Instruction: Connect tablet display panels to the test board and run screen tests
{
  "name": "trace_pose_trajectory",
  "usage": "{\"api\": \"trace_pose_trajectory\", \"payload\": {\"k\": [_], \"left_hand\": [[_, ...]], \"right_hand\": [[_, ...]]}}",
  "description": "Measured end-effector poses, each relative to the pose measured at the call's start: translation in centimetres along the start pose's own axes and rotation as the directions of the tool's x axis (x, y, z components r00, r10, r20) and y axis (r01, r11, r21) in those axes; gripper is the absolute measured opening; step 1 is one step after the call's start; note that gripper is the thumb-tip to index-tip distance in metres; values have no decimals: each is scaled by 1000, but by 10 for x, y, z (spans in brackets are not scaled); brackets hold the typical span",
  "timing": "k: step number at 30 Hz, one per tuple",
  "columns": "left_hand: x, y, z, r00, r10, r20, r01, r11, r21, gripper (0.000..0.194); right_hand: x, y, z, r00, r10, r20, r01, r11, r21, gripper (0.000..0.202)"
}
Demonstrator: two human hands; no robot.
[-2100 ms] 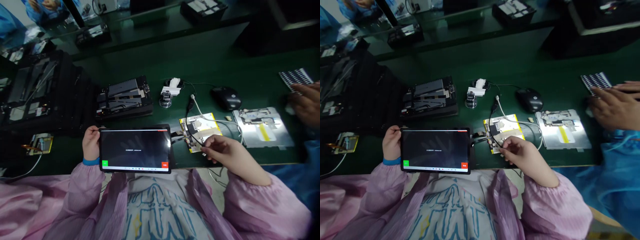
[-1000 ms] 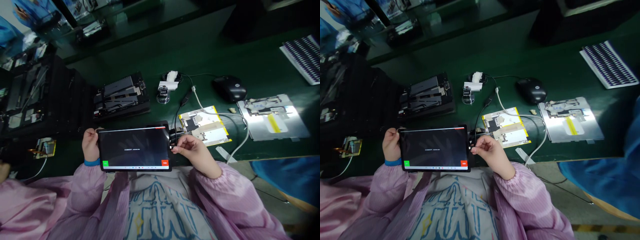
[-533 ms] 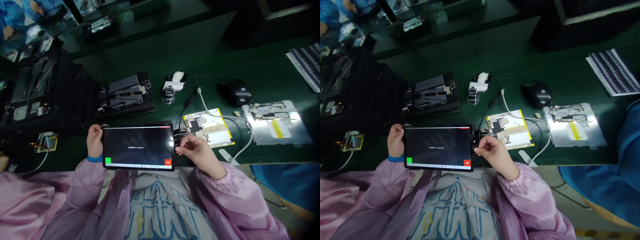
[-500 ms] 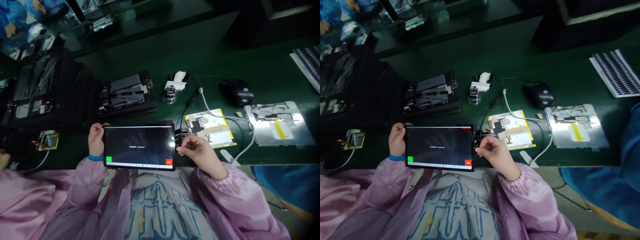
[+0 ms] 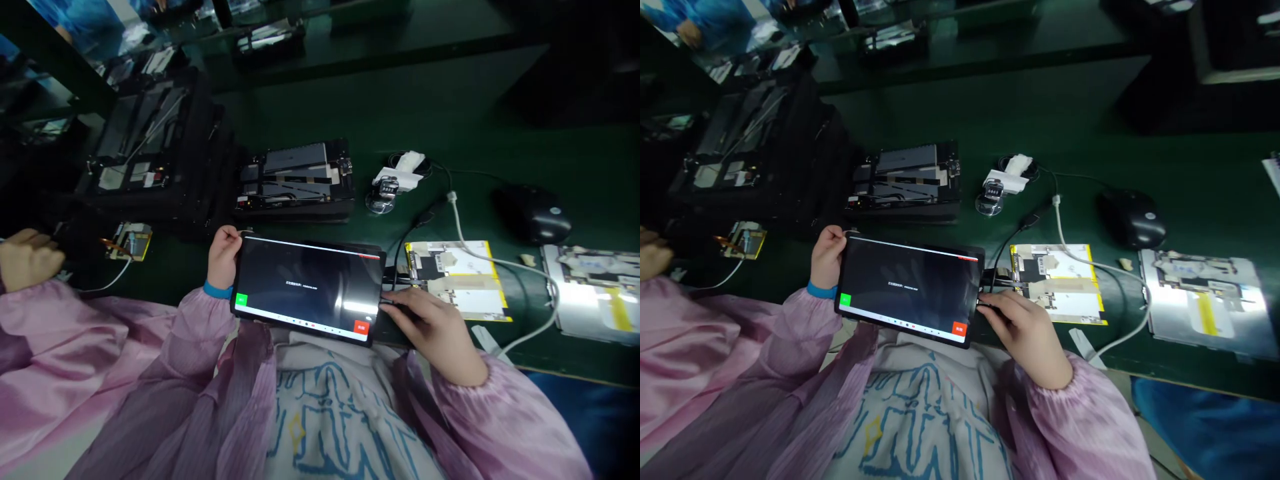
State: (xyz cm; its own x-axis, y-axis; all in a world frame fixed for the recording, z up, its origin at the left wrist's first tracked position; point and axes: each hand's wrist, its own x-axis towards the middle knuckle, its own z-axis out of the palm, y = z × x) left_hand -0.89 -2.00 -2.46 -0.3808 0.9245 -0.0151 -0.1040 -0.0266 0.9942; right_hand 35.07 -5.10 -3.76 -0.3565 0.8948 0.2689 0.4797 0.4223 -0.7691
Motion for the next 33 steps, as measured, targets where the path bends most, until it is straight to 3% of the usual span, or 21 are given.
{"api": "trace_pose_trajectory", "payload": {"k": [7,11,15,19,23,25,28,31,33], "left_hand": [[-1,0,0,999,-36,30,36,999,-11,38],[-1,0,0,999,-38,37,39,999,-16,37],[-2,0,1,998,-44,36,44,999,-27,38],[-3,0,1,999,-43,32,44,998,-34,38],[-3,0,0,999,-38,25,39,998,-44,37],[-3,0,-1,999,-36,28,37,998,-54,37],[-3,0,-1,999,-32,29,34,997,-71,37],[-4,-2,0,999,-26,28,29,996,-85,39],[-5,-3,2,999,-25,27,27,996,-87,39]], "right_hand": [[2,0,0,988,-135,75,147,969,-199,14],[5,-3,1,975,-210,78,224,889,-400,14],[8,-7,2,965,-253,66,254,846,-470,11],[8,-4,-9,986,-163,-20,138,889,-436,9],[10,3,-41,971,59,-232,-144,918,-370,14],[12,8,-61,932,192,-308,-303,879,-368,16],[15,21,-86,892,345,-293,-448,768,-458,23],[18,30,-91,914,326,-242,-403,659,-635,27],[20,24,-77,955,191,-225,-294,688,-663,23]]}}
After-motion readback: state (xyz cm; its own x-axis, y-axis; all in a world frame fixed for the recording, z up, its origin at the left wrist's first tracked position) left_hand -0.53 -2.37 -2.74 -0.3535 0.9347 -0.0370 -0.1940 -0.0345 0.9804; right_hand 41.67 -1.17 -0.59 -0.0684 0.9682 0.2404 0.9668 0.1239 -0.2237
